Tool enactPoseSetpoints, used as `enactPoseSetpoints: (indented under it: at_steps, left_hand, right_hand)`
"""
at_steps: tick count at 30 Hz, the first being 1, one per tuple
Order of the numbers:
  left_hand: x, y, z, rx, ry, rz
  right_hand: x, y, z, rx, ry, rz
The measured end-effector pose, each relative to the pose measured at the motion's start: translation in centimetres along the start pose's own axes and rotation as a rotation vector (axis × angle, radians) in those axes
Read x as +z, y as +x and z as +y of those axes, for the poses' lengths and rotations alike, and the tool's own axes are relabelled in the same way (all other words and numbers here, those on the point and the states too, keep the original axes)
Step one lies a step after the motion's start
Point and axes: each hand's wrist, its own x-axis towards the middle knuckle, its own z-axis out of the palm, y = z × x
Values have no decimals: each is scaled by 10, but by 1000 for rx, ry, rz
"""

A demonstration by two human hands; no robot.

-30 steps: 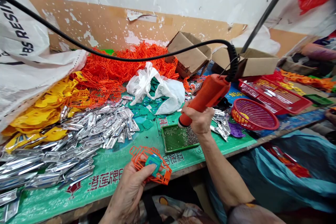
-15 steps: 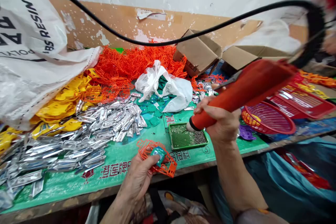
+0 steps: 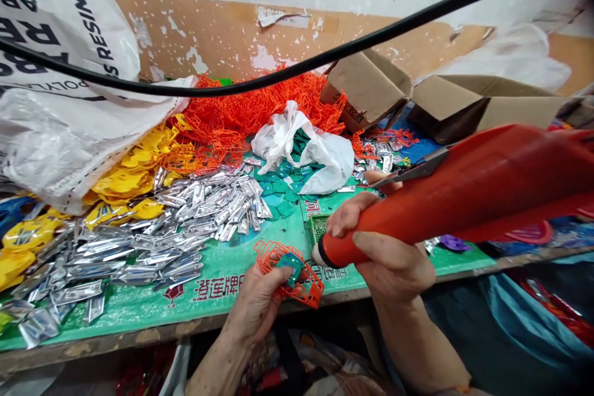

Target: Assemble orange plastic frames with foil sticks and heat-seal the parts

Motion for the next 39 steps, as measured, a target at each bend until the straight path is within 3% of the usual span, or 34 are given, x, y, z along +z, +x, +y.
enactPoseSetpoints:
  at_steps: [30,39]
  left_hand:
    - [-3,-3,-2,44,-28,-20]
    - [-2,-3,-3,53,4,-4]
  right_hand:
    - [0,-2,9,55,13,-58]
    - [-8,-1,20,47,-185,-71]
